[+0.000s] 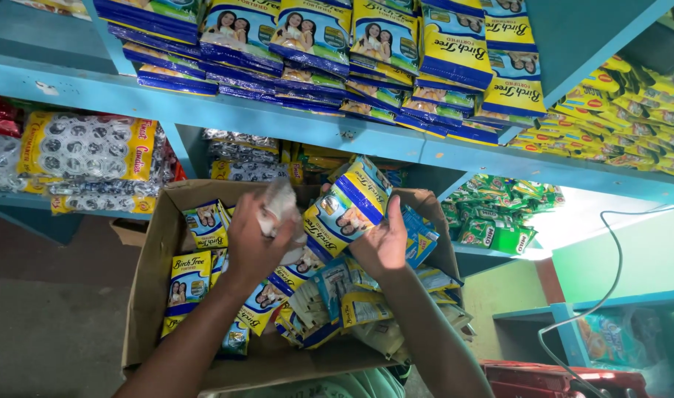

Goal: Cleaning and sorting individual milk powder packets in a cardboard box.

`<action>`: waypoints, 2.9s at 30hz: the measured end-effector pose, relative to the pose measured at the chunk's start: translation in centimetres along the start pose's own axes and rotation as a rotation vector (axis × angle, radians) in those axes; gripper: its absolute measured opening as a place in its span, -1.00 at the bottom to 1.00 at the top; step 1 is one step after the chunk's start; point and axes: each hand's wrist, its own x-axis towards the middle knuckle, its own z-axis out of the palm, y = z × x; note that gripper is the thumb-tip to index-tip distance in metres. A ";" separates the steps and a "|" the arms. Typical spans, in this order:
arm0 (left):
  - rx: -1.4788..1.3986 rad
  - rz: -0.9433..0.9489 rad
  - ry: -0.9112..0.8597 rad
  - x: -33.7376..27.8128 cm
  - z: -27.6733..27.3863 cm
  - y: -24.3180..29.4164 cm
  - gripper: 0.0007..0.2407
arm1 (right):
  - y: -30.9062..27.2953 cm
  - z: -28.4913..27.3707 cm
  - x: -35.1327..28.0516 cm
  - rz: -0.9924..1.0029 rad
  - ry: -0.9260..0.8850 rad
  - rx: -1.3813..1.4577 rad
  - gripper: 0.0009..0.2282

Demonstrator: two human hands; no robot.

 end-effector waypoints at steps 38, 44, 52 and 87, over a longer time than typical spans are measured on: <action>-0.028 0.144 -0.153 -1.0 1.8 7.2 -0.52 | 5.6 -4.7 -1.3 0.060 -0.264 -0.190 -0.45; 0.056 0.322 -0.215 -2.0 2.7 8.0 -0.57 | 3.4 -5.7 -1.1 -0.020 -0.239 -0.132 -0.34; 0.024 0.298 -0.207 -1.1 2.0 3.7 -0.58 | 1.7 -4.9 -0.4 -0.131 -0.176 -0.046 -0.26; 0.151 0.301 -0.150 -0.1 0.4 4.6 -0.75 | 1.8 -1.6 0.8 0.128 0.236 -0.214 -0.24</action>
